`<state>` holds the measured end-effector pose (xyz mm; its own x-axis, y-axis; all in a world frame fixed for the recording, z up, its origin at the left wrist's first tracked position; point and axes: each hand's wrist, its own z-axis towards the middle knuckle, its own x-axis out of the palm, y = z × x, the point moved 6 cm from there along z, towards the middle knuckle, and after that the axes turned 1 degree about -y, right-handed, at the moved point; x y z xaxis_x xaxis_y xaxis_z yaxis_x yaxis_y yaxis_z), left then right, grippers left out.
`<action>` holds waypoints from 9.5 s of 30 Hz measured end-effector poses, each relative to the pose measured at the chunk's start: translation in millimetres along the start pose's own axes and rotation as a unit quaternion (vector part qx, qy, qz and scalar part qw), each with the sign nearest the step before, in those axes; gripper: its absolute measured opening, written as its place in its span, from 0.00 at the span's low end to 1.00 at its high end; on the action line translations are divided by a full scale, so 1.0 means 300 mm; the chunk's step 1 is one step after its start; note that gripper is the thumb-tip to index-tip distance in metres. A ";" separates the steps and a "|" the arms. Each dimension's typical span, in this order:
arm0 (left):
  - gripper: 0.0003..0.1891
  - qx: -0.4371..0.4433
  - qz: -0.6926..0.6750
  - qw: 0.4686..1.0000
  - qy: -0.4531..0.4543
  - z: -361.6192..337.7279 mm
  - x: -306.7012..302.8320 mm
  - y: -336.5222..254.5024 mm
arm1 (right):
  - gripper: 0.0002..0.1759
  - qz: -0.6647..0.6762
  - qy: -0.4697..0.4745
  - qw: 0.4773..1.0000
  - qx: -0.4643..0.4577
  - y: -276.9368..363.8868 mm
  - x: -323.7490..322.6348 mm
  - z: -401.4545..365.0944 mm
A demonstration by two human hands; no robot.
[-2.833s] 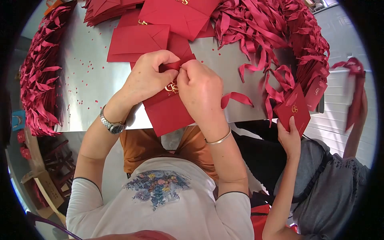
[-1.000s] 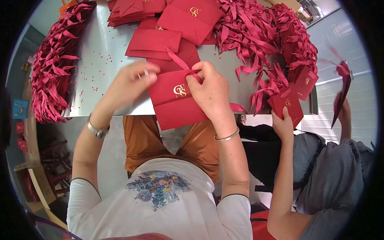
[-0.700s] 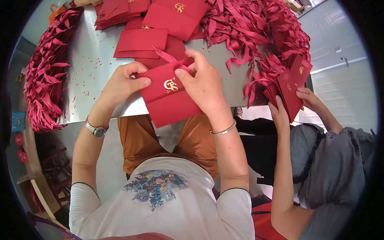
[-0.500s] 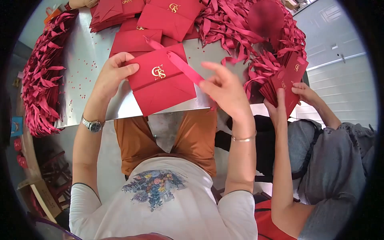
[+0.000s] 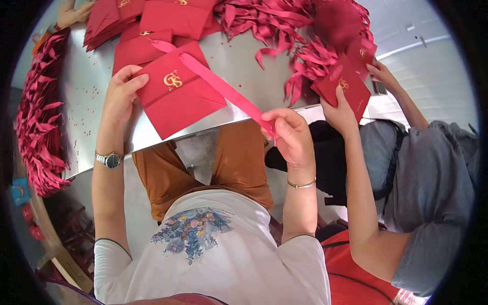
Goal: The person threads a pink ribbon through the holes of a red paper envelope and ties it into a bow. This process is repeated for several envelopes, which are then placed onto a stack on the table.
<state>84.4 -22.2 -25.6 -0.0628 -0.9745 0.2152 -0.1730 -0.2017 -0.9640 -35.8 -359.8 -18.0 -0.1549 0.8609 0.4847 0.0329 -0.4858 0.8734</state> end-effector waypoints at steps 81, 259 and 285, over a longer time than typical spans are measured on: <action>0.09 0.303 0.312 0.898 -0.062 -0.091 0.064 -0.076 | 0.12 -0.715 0.035 0.693 -0.087 -0.181 0.618 0.468; 0.03 0.218 0.557 0.760 -0.254 -0.010 -0.208 -0.165 | 0.08 -0.387 -0.008 0.920 0.054 -0.278 0.461 0.370; 0.03 0.182 0.595 0.767 -0.161 -0.221 -0.207 -0.112 | 0.06 -0.390 -0.012 0.919 -0.056 -0.251 0.462 0.332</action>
<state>28.8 51.4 3.8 0.2921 -0.4525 -0.8426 0.1072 0.8909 -0.4413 38.4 -188.8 -11.8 -0.0668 0.9561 -0.2852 -0.1822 0.2693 0.9457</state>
